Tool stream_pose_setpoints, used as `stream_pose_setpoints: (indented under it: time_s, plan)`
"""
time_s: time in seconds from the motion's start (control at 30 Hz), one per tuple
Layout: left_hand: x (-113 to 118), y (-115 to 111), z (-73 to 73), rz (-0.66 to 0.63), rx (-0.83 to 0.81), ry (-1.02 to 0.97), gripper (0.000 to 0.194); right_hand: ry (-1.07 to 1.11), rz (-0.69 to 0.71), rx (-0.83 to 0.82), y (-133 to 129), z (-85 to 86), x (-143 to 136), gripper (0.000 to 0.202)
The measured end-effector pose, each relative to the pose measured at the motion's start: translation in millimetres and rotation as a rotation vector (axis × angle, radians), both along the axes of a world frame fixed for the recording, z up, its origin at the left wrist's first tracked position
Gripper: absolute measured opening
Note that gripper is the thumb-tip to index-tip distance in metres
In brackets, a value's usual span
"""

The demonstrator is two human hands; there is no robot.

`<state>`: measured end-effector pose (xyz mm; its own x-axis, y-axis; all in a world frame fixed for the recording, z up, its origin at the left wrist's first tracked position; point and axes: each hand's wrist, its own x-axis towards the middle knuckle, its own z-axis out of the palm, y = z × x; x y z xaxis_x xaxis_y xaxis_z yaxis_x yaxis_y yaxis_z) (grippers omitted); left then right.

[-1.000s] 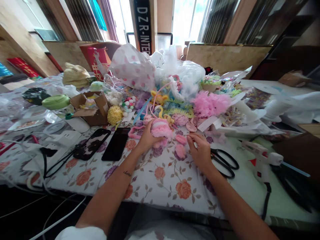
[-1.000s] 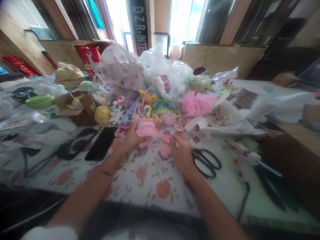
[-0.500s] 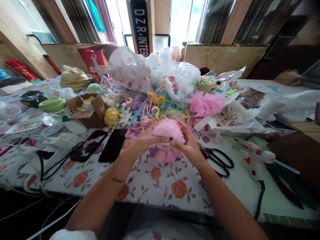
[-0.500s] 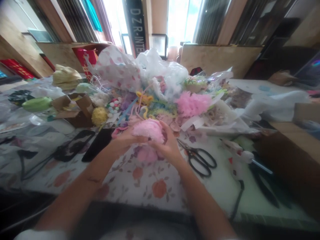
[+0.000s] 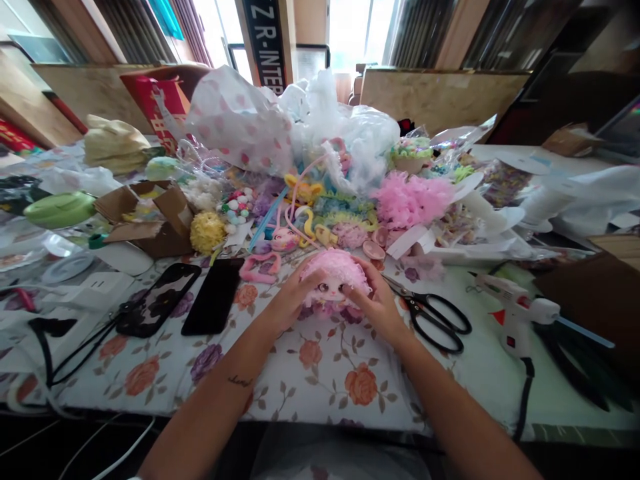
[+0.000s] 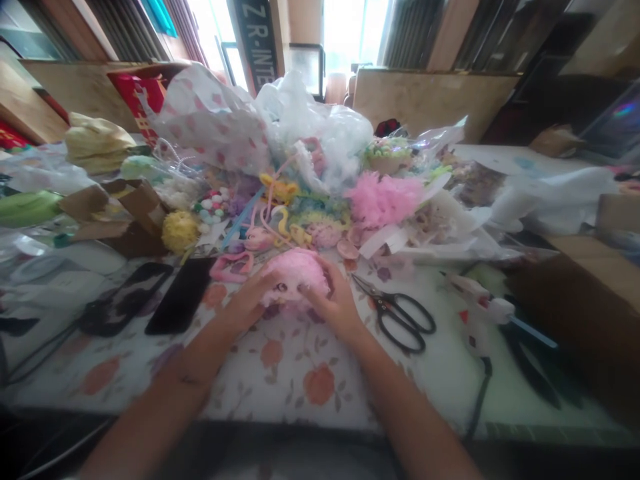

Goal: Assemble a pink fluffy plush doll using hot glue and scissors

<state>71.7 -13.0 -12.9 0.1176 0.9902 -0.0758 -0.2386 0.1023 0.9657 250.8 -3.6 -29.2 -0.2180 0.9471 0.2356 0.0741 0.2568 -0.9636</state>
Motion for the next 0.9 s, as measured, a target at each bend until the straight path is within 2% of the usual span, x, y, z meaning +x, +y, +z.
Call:
stream_pose_setpoints:
  time_s: [0.17, 0.27, 0.37, 0.47, 0.6, 0.9]
  plan:
    - [-4.3, 0.3, -8.0, -0.067, -0.075, -0.195, 0.054, -0.027, -0.029, -0.012, -0.5, -4.6, -1.0, 0.053]
    - [-3.6, -1.4, -5.2, -0.076, -0.015, -0.125, 0.062, -0.047, -0.036, -0.028, -1.3, -6.1, -0.7, 0.051]
    - [-2.0, -3.8, -3.1, -0.015, 0.041, -0.017, 0.069, -0.062, -0.024, 0.029, -2.1, -7.3, -1.0, 0.051]
    - [-0.7, -5.6, -2.4, 0.019, 0.057, -0.005, 0.069, -0.002, 0.008, 0.054, -2.0, -8.1, -1.8, 0.05]
    - [1.3, -5.7, -2.4, -0.004, 0.05, -0.029, 0.072, 0.128, 0.016, -0.031, 0.9, -8.1, -0.6, 0.04]
    - [6.7, -5.3, -7.0, -0.053, 0.088, 0.101, 0.077, 0.149, -0.067, -0.161, 7.2, -6.9, 1.0, 0.048]
